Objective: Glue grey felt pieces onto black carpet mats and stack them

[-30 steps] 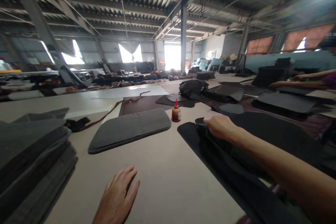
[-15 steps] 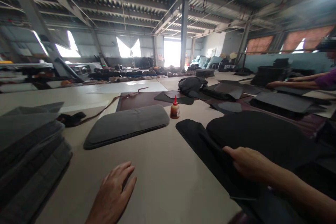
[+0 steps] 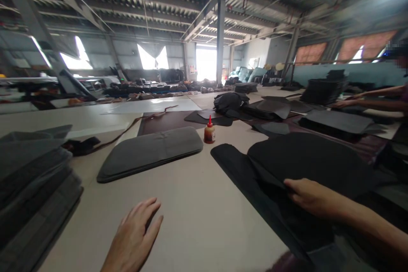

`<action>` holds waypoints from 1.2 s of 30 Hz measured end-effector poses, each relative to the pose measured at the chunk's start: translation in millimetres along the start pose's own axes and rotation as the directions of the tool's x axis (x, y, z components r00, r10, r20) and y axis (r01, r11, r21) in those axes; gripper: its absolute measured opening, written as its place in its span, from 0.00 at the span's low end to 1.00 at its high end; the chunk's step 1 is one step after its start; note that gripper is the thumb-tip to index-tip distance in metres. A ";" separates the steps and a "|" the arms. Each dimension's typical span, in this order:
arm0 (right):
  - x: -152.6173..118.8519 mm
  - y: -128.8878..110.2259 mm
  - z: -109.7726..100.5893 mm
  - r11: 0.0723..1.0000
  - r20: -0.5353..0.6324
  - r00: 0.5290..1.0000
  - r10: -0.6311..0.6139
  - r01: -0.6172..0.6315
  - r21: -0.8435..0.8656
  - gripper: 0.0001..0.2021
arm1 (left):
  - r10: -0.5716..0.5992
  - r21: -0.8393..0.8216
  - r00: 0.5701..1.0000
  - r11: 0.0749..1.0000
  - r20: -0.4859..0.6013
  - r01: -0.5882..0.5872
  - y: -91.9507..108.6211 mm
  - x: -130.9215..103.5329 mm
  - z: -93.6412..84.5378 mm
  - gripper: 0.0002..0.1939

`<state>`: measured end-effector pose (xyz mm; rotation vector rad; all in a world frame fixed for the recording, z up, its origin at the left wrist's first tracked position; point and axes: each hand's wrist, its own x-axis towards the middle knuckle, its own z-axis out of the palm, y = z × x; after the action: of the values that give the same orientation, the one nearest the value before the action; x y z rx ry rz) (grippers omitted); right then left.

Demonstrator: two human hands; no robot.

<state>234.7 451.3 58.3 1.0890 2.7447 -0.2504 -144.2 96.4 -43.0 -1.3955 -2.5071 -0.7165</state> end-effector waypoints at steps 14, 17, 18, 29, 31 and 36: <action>-39.5 -41.9 5.6 0.916 0.093 0.984 -0.151 0.175 -0.361 0.21 | 0.012 0.007 1.000 1.000 -0.015 -0.012 2.4 2.1 -2.6 0.23; -43.9 -47.6 -3.4 0.950 0.061 0.982 -0.178 0.188 -0.250 0.19 | 0.004 0.013 1.000 1.000 -0.011 -0.003 2.0 2.4 -1.6 0.23; -42.5 -51.0 -8.0 0.958 0.029 0.983 -0.181 0.183 -0.223 0.18 | 0.006 0.013 1.000 1.000 -0.009 -0.005 1.8 2.8 -1.1 0.23; 73.7 -79.7 30.4 0.917 -0.086 0.917 -0.390 0.395 0.049 0.47 | -0.008 0.025 1.000 1.000 0.014 0.008 -6.2 5.3 0.7 0.26; 89.6 -81.5 36.8 0.934 -0.109 0.933 -0.343 0.351 0.064 0.49 | -0.010 0.018 1.000 1.000 0.025 0.009 -9.4 5.1 2.0 0.26; 114.7 -84.7 37.3 0.946 -0.165 0.941 -0.297 0.313 0.083 0.50 | -0.006 0.007 0.999 1.000 0.033 0.006 -9.9 6.4 2.4 0.25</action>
<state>97.9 458.0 3.9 0.7234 3.0646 -0.3766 -155.8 98.0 -45.8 -1.4093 -2.5378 -0.6911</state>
